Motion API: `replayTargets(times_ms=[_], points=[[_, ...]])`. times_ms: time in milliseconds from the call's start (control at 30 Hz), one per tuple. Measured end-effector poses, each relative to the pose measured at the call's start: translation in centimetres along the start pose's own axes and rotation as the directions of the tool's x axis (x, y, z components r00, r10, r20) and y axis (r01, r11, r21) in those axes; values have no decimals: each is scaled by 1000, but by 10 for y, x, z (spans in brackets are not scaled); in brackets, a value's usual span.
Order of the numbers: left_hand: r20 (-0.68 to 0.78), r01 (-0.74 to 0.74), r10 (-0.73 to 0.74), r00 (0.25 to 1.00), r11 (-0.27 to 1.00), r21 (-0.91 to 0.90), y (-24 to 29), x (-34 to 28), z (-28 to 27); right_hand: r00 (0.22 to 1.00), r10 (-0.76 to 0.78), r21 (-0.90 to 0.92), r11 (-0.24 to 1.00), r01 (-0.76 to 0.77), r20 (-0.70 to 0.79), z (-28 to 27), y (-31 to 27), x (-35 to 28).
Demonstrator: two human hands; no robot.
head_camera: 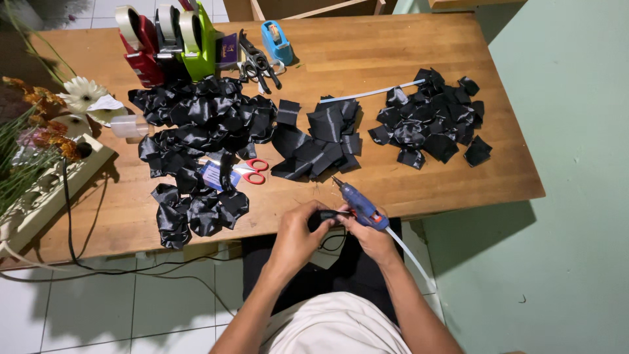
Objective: The person uses a hot glue gun to apply adhesive to small black fabric pieces and presses them together. They repeatedly pick up fabric pieces from a pile on the table, apply glue, and assemble them into a larger piece.
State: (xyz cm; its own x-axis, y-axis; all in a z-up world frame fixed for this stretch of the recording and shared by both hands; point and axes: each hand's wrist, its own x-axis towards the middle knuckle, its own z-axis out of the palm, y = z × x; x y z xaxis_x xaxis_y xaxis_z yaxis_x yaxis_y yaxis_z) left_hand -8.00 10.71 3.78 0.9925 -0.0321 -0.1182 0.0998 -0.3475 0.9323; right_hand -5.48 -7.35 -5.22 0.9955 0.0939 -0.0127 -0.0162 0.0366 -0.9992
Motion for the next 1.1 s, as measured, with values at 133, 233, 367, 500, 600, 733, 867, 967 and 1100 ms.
replayTargets(times_ms=[133, 233, 367, 500, 600, 733, 867, 967, 1100], points=[[50, -29, 28, 998, 999, 25, -2, -2, -12, 1000, 8, 51, 999, -7, -16, -10, 4, -8], [104, -102, 101, 989, 995, 12, -1, -3, -27, 1000, -6, 136, 991, 4, 10, -16, 9, -14], [83, -52, 62, 995, 992, -115, -6, -5, -33, 999, -38, 228, 973, 33, 17, -10, -5, -21], [10, 51, -51, 999, 925, -376, -37, 0, -8, 997, -64, 386, 920, 73, -36, -9, 19, -26], [-23, 58, -79, 997, 871, -488, -40, -4, 14, 997, -65, 409, 909, 80, -50, -10, 20, -26], [-49, 43, -85, 995, 831, -555, -14, -10, 19, 998, -47, 394, 917, 63, -50, -12, 20, -29], [-63, 28, -71, 995, 849, -527, -9, -12, 19, 997, -45, 382, 922, 66, -61, -10, 9, -31], [-80, 8, -57, 995, 859, -511, -11, -12, 19, 995, -56, 359, 930, 81, -78, -10, 7, -33], [-93, -27, -21, 995, 873, -487, -22, -13, 24, 992, -74, 336, 936, 103, -98, -11, -1, -34]])
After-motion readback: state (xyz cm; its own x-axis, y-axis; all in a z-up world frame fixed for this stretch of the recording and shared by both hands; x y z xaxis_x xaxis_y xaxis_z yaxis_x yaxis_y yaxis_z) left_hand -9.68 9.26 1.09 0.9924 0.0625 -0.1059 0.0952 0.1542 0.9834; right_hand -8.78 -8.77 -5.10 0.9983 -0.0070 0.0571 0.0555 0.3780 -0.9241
